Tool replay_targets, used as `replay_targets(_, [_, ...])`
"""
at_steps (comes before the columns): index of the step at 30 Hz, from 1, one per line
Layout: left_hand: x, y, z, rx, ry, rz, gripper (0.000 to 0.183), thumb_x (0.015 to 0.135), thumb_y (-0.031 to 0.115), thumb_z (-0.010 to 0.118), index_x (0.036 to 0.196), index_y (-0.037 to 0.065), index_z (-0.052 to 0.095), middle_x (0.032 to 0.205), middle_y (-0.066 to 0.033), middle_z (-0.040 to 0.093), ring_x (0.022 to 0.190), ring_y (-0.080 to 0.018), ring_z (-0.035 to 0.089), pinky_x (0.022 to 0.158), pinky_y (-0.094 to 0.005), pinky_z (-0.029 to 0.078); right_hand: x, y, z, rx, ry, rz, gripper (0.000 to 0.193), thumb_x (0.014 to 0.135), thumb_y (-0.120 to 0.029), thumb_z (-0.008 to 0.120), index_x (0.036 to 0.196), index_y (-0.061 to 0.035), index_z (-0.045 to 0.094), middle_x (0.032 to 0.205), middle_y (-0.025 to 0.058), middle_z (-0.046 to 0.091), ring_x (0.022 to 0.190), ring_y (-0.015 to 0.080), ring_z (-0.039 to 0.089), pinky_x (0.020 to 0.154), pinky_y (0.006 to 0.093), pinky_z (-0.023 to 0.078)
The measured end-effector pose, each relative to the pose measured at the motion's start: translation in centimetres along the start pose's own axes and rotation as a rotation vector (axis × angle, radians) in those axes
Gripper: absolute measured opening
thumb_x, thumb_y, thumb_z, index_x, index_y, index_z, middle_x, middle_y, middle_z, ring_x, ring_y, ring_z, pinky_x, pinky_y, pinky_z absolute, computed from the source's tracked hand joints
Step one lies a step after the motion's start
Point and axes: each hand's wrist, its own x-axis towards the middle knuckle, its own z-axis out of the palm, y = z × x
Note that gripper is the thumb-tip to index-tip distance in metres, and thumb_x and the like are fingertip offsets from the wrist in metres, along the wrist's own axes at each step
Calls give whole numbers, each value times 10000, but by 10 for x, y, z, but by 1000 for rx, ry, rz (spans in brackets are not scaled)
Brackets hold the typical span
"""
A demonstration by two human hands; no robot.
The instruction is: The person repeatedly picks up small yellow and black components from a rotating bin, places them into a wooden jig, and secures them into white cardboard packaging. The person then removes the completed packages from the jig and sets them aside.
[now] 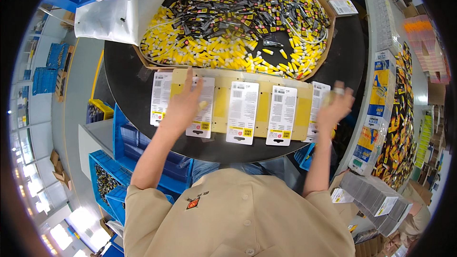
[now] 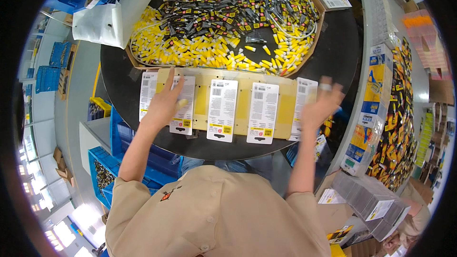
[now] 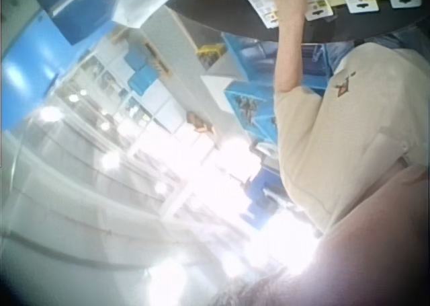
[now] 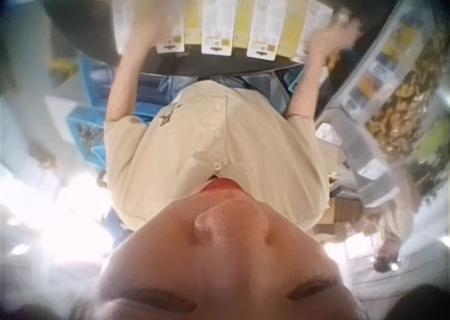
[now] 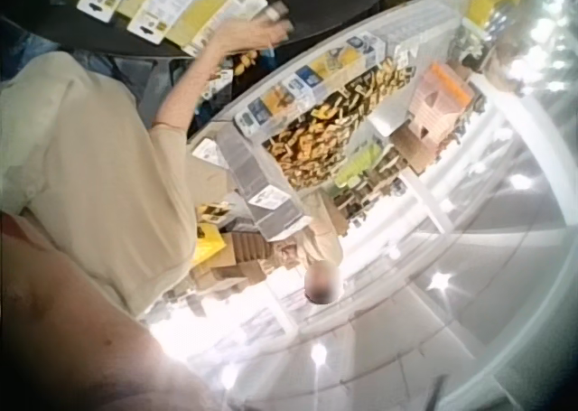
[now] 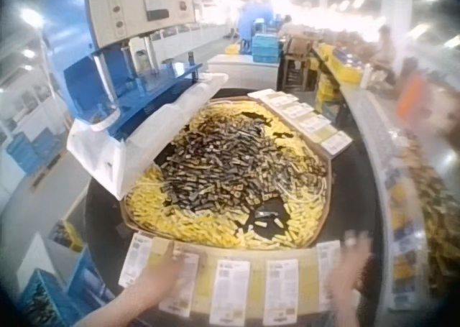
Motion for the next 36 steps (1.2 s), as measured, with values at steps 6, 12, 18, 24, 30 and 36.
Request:
replay_targets(6, [-14,67,35,48,18,354,704,762,76,696,1394,1,396,1544,-236,257,737,-378,683,619,-434,562,15,129,94,547,-206,1091,779,969,-626,327,1206,59,613,1237,274,603,1137,431,565,974,422,428])
replay_targets(12, [-17,8,28,37,-11,371,707,726,-9,666,1384,32,411,1519,-176,333,888,-394,667,722,-425,566,-74,101,90,612,-68,971,786,993,-588,291,1174,111,600,1193,299,612,1116,452,558,956,447,428])
replay_targets(18, [-24,-22,-14,-456,315,83,370,823,50,695,1187,37,631,1049,-159,687,718,-256,684,627,-339,547,-222,-40,16,856,-243,910,563,1033,-412,372,1151,102,567,957,257,671,810,340,666,720,386,520])
replay_targets(24, [-48,-16,-17,-606,422,-40,323,859,113,705,1169,70,625,815,-136,692,726,-268,691,672,-341,530,-202,-60,-94,1312,-890,570,370,1047,-291,401,970,12,599,645,81,622,507,154,615,471,254,481])
replay_targets(30, [-78,-6,45,-922,180,70,529,879,-43,589,1354,1,361,1262,-154,518,954,-182,648,836,-321,531,-98,6,-20,647,256,301,331,1010,-171,485,1260,41,531,1139,219,594,1067,310,564,941,386,427])
replay_targets(36, [-92,17,77,-1076,-3,-1,185,870,-12,586,1047,-10,637,960,-171,720,1101,-188,651,894,-306,507,-63,61,55,866,55,956,495,1015,-302,480,1350,61,447,1288,240,551,1107,338,559,941,387,442])
